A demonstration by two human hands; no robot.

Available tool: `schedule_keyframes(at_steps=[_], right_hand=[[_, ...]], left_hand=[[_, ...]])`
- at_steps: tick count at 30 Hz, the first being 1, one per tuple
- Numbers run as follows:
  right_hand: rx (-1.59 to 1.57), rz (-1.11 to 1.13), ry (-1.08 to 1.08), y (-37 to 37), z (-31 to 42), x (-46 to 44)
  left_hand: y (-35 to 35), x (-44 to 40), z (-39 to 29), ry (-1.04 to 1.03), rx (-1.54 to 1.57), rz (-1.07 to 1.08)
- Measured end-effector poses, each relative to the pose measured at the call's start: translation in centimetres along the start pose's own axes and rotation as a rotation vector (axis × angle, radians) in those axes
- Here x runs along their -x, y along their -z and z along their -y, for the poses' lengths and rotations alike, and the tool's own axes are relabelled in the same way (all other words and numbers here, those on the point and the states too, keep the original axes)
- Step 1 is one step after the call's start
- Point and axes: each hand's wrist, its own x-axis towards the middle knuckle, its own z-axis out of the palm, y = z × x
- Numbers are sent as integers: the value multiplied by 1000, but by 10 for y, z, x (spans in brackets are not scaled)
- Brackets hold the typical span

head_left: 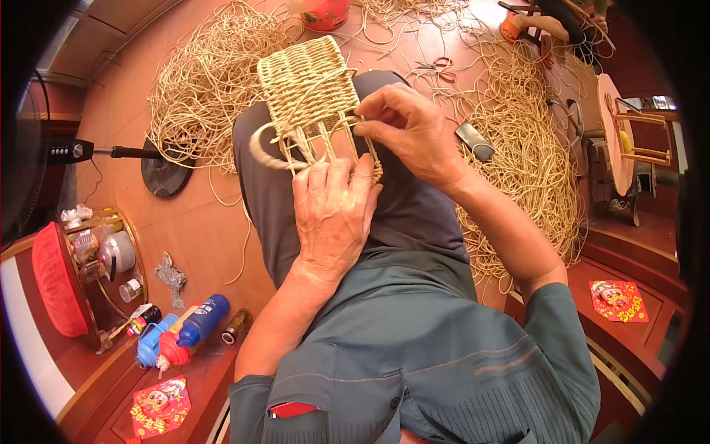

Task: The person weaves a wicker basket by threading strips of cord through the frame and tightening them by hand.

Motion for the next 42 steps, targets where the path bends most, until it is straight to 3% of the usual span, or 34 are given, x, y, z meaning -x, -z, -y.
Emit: schedule_keyframes(at_steps=[1, 4, 5, 9, 12, 16, 19, 22, 28, 32, 35, 38, 42], right_hand=[[183, -15, 86, 2, 2, 3], [-125, 78, -368, 6, 7, 19], [-188, 131, -408, 8, 12, 25], [-437, 310, -378, 13, -3, 43], [-530, 313, -356, 13, -13, 50], [-604, 237, -426, 11, -11, 58], [-942, 126, -575, 12, -2, 64], [-1049, 127, -629, 15, 1, 67], [-1152, 111, -623, 35, -5, 72], [-837, -115, -674, 84, -14, 77], [-827, -123, -668, 132, -45, 91], [-744, -295, -684, 173, -64, 101], [-598, -832, -724, 275, -134, 131]], left_hand=[[2, -2, -1, 13, 21, 16], [10, -3, -1, 48, 128, 79], [12, -1, -4, 57, 146, 75], [18, 7, -11, 70, 171, 89], [17, 9, -12, 82, 167, 98], [14, 10, -15, 85, 151, 54], [14, 10, -17, 90, 143, 33], [18, 10, -22, 70, 108, -36], [5, -3, -29, 24, 113, -26], [-23, -17, -30, -38, 57, -28], [-32, -22, -33, -63, -8, -32], [-36, -21, -31, -86, 2, -87], [-36, -17, -27, -90, 27, -136]])
